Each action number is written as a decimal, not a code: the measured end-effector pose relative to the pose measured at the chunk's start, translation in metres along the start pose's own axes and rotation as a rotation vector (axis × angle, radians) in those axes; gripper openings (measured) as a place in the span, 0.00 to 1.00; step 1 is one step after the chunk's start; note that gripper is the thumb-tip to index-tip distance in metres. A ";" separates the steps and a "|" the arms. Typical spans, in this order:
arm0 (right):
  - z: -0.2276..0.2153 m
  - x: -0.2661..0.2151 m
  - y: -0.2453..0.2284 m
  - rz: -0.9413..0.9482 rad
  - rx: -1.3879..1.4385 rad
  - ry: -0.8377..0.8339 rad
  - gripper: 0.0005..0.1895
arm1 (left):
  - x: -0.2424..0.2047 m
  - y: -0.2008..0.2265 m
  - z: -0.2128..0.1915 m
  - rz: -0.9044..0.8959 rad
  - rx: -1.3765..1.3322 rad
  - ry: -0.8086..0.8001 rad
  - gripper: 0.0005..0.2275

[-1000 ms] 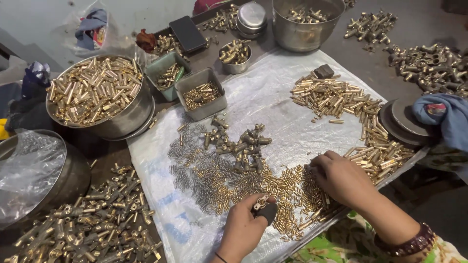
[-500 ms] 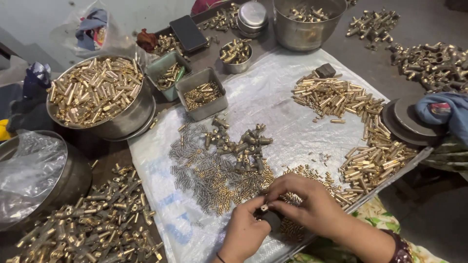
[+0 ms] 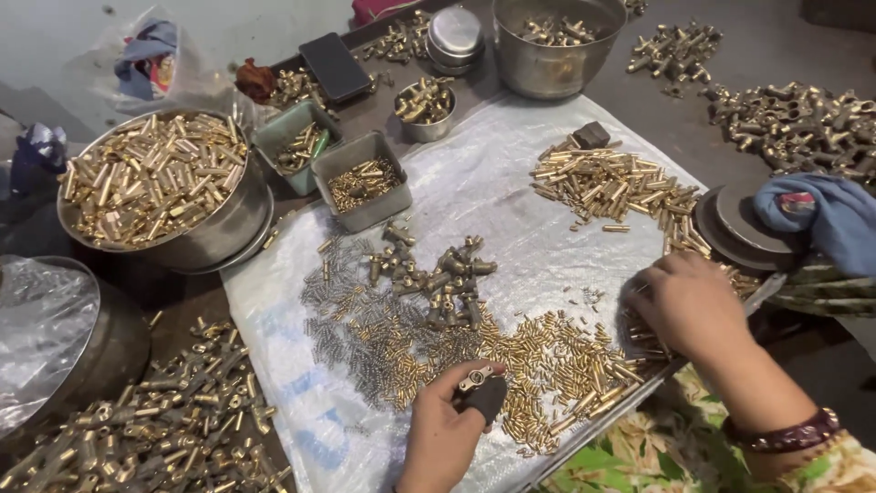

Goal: The person sorts a large pile of small brass and steel hardware components spread on a plastic sheet on the workbench. They hold a magnet in one hand, use it to lift and separate ferrous pieces from the brass ones, and place the sorted pieces into piles and small containers on the table.

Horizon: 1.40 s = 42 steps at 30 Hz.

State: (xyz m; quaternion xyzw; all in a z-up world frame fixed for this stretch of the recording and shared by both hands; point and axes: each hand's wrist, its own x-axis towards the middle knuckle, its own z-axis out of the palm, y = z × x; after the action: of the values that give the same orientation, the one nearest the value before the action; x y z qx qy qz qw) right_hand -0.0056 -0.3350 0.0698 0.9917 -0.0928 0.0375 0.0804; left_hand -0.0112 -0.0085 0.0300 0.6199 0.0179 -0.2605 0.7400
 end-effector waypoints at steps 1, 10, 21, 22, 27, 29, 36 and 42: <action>0.002 0.001 -0.002 0.004 0.001 -0.001 0.23 | 0.001 -0.001 -0.001 -0.002 0.003 -0.003 0.13; 0.021 0.007 -0.013 0.019 0.132 0.098 0.16 | 0.003 -0.003 -0.005 0.034 0.067 0.012 0.13; -0.022 -0.022 -0.089 0.116 1.262 -0.307 0.15 | 0.002 -0.012 -0.009 0.033 -0.062 -0.171 0.19; -0.017 -0.027 -0.097 0.115 1.262 -0.306 0.15 | 0.002 -0.011 -0.009 0.034 -0.062 -0.171 0.19; -0.001 -0.040 -0.115 -0.068 1.583 -0.324 0.12 | 0.005 -0.011 -0.013 -0.038 -0.077 -0.105 0.18; -0.005 -0.042 -0.118 0.027 1.666 -0.369 0.12 | 0.008 -0.019 -0.013 -0.011 -0.082 -0.106 0.18; -0.026 -0.038 -0.116 0.198 1.766 -0.376 0.11 | 0.004 -0.026 -0.006 0.121 0.120 -0.097 0.20; -0.028 -0.043 -0.127 0.309 1.750 -0.528 0.13 | -0.005 -0.009 -0.003 0.128 0.240 -0.118 0.12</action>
State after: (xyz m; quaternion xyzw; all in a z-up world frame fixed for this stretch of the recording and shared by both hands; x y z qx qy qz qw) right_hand -0.0252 -0.1998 0.0745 0.6524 -0.1779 -0.1225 -0.7265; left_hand -0.0178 -0.0047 0.0231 0.6874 -0.0965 -0.2488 0.6755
